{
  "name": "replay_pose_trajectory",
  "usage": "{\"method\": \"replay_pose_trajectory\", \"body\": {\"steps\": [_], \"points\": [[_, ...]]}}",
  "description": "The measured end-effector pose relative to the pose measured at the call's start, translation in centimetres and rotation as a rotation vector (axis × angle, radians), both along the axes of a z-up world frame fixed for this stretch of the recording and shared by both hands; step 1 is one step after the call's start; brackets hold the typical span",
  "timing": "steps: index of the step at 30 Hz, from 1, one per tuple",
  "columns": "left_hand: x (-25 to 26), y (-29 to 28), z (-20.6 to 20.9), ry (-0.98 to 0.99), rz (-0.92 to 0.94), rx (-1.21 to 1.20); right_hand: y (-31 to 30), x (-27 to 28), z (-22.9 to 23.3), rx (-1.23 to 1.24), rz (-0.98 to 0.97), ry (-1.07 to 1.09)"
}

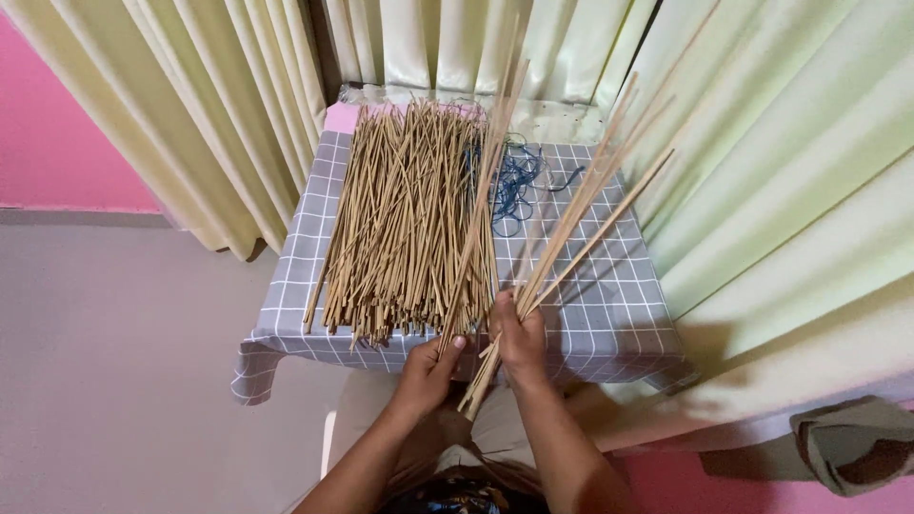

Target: Assembling a broom by gathering sticks and tying them together with string

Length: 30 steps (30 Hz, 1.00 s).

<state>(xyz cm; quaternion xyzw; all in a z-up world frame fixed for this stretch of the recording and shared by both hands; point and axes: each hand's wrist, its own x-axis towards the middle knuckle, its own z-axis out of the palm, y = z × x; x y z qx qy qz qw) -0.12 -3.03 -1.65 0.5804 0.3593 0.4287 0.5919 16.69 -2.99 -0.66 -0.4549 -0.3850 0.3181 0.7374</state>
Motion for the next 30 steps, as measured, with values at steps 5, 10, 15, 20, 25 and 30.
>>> {"method": "replay_pose_trajectory", "body": {"steps": [5,10,15,20,25,30], "points": [[0.5,-0.8,0.2,0.036,-0.045,-0.011,-0.7,-1.1,0.2,-0.019,0.083,-0.032],[0.5,-1.1,0.2,0.016,-0.073,-0.026,-0.9,-1.4,-0.6,-0.034,0.059,-0.004],[0.6,-0.1,-3.5,0.021,-0.048,-0.037,-0.7,-1.4,-1.7,-0.064,0.021,0.018],[0.9,-1.2,1.0,-0.034,0.016,-0.095,-0.3,-0.4,-1.3,-0.031,0.036,0.085],[0.7,-1.2,1.6,0.019,-0.021,-0.061,-1.2,-1.0,2.3,-0.013,0.030,0.024],[0.8,0.3,-3.5,0.046,-0.080,-0.064,-2.1,-2.2,3.2,-0.029,0.048,0.062]]}}
